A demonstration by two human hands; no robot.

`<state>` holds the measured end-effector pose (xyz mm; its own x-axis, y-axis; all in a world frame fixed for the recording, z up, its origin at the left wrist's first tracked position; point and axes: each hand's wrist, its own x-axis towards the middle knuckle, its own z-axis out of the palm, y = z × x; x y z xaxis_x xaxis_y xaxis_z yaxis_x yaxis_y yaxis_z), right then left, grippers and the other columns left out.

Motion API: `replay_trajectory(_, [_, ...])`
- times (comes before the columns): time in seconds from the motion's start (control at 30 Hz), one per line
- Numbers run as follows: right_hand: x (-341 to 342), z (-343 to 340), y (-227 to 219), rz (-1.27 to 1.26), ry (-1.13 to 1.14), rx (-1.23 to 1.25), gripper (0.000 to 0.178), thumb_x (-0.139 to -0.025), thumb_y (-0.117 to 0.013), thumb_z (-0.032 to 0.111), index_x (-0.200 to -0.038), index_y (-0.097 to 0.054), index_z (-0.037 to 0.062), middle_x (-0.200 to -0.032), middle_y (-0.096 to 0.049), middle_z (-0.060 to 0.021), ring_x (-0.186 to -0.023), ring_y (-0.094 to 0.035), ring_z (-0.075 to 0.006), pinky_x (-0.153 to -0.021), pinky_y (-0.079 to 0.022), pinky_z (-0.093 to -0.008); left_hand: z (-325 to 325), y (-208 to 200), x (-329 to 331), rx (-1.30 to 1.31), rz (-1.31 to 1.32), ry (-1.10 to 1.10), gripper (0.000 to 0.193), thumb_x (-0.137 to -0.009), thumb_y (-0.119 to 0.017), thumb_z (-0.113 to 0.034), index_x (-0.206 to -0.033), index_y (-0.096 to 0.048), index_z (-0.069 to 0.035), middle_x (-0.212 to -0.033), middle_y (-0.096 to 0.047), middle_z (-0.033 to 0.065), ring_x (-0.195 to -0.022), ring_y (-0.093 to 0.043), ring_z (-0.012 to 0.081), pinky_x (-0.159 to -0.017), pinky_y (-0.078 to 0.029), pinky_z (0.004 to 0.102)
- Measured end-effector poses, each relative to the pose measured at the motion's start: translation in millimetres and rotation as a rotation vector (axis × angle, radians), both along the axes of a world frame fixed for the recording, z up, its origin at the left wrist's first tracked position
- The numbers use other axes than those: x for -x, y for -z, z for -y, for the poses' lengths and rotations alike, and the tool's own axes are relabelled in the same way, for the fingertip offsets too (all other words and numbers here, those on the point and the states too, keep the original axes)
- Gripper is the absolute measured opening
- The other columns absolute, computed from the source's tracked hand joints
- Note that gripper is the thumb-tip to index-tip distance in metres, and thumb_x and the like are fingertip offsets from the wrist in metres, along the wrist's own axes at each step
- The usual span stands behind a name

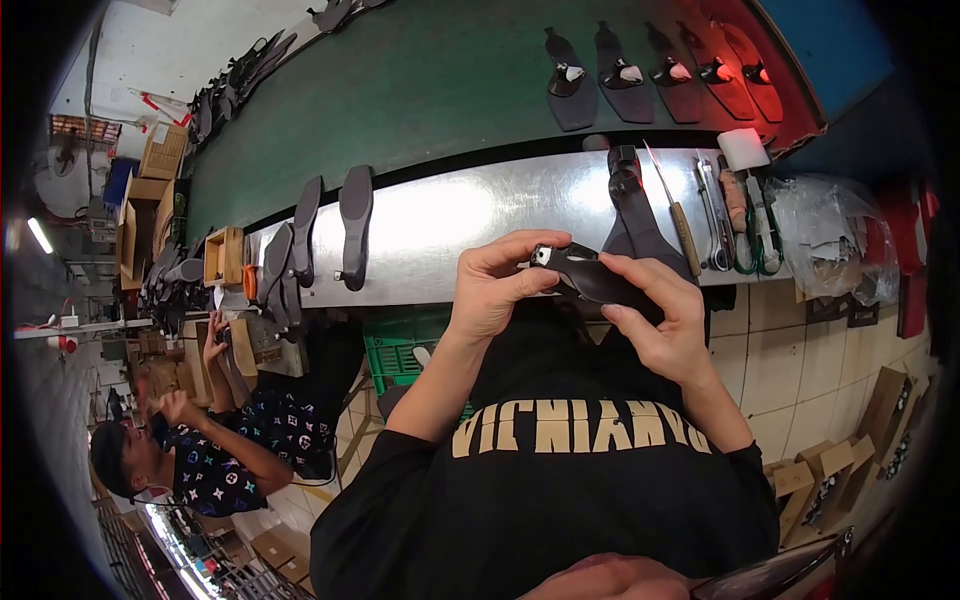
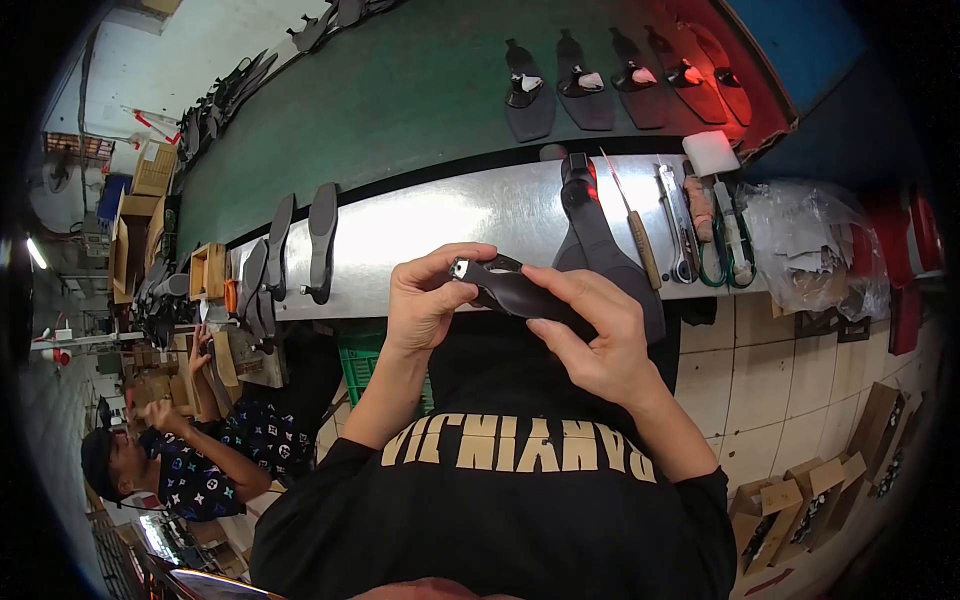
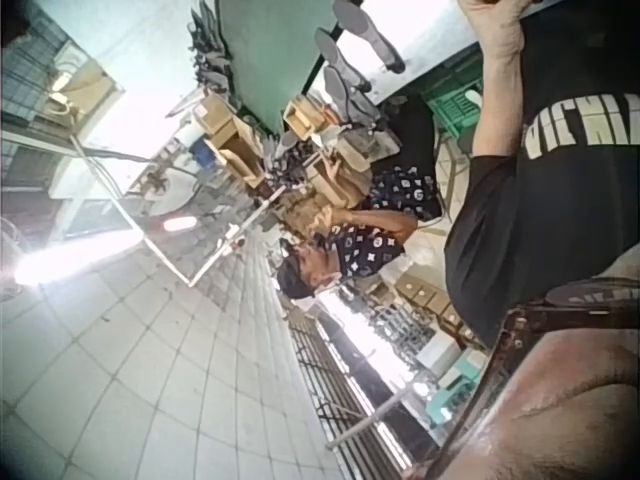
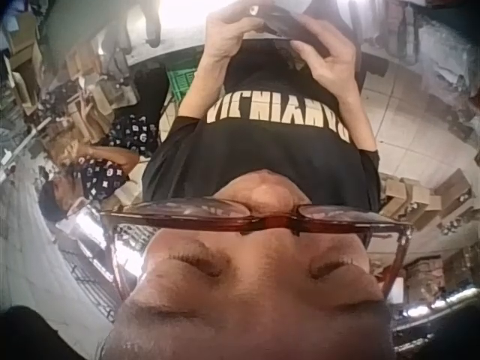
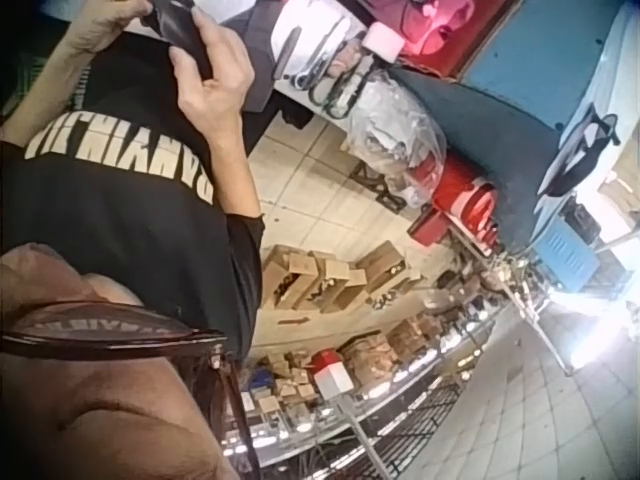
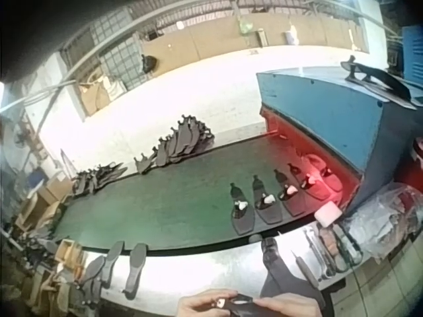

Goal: Assembling and finishing shoe soles in a factory setting.

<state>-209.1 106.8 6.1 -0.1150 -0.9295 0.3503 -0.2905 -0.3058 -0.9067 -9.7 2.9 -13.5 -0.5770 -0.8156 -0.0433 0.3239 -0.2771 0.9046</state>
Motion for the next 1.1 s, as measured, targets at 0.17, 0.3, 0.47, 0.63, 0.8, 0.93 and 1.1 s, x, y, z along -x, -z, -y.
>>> replay_trajectory(0.17, [1.5, 1.5, -7.3, -0.068, -0.009, 0.005, 0.046, -0.074, -0.070, -0.003, -0.120, -0.065, -0.0004, -0.093, -0.067, -0.0150, -0.081, -0.065, -0.0263, -0.073, -0.051, -0.0314, 0.9, 1.2, -3.8, 0.103, 0.068, 0.023, 0.034, -0.080, -0.070, 0.009, -0.113, -0.070, 0.003, -0.117, -0.067, 0.0165, -0.095, -0.068, 0.0173, -0.079, -0.057, 0.0248])
replay_trajectory(0.3, [2.0, 3.6, -9.2, -0.116, -0.028, 0.006, 0.045, -0.074, -0.071, -0.002, -0.119, -0.065, 0.0001, -0.092, -0.066, -0.0150, -0.080, -0.064, -0.0277, -0.072, -0.051, -0.0327, 1.2, 2.4, -3.0, 0.221, 0.019, 0.074, 0.035, -0.081, -0.068, 0.012, -0.115, -0.069, 0.003, -0.120, -0.065, 0.0200, -0.102, -0.066, 0.0203, -0.083, -0.057, 0.0261])
replay_trajectory(0.47, [2.8, 2.6, -11.6, -0.205, -0.014, 0.019, 0.042, -0.074, -0.071, -0.001, -0.116, -0.065, -0.0004, -0.091, -0.065, -0.0146, -0.080, -0.063, -0.0305, -0.071, -0.051, -0.0357, 2.9, 6.6, -5.4, 0.276, 0.017, 0.156, 0.037, -0.082, -0.063, 0.014, -0.117, -0.068, 0.003, -0.127, -0.062, 0.0229, -0.107, -0.065, 0.0215, -0.084, -0.056, 0.0263])
replay_trajectory(0.63, [-0.2, 4.1, -7.0, -0.322, -0.004, 0.068, 0.042, -0.073, -0.072, 0.001, -0.115, -0.063, -0.0005, -0.089, -0.063, -0.0136, -0.080, -0.063, -0.0329, -0.071, -0.051, -0.0383, 2.7, 9.6, -8.7, 0.263, 0.073, 0.229, 0.038, -0.082, -0.060, 0.015, -0.118, -0.068, 0.003, -0.128, -0.061, 0.0226, -0.109, -0.064, 0.0205, -0.083, -0.056, 0.0260])
replay_trajectory(0.8, [0.4, 6.3, 6.7, -0.211, 0.002, -0.038, 0.039, -0.076, -0.070, 0.002, -0.114, -0.063, 0.0016, -0.089, -0.064, -0.0134, -0.079, -0.063, -0.0319, -0.069, -0.051, -0.0381, -8.5, 8.1, -0.6, 0.017, 0.191, 0.164, 0.042, -0.088, -0.056, 0.010, -0.127, -0.063, -0.003, -0.137, -0.057, 0.0147, -0.112, -0.062, 0.0183, -0.080, -0.059, 0.0258])
replay_trajectory(0.93, [-0.2, 7.4, 17.5, -0.143, -0.008, -0.096, 0.024, -0.077, -0.068, 0.002, -0.101, -0.065, 0.0047, -0.085, -0.062, -0.0117, -0.076, -0.063, -0.0303, -0.065, -0.050, -0.0374, -9.8, 10.5, 1.8, -0.031, 0.221, 0.161, 0.043, -0.090, -0.055, 0.008, -0.131, -0.060, -0.004, -0.140, -0.054, 0.0126, -0.114, -0.061, 0.0175, -0.079, -0.060, 0.0258])
replay_trajectory(1.1, [-4.0, 7.1, 19.0, -0.294, -0.010, -0.095, 0.015, -0.076, -0.070, 0.004, -0.091, -0.066, 0.0058, -0.086, -0.060, -0.0101, -0.079, -0.062, -0.0286, -0.068, -0.049, -0.0367, -13.3, 12.2, 5.6, -0.043, 0.283, 0.087, 0.040, -0.088, -0.058, 0.007, -0.127, -0.063, -0.002, -0.133, -0.060, 0.0118, -0.105, -0.064, 0.0137, -0.075, -0.060, 0.0243])
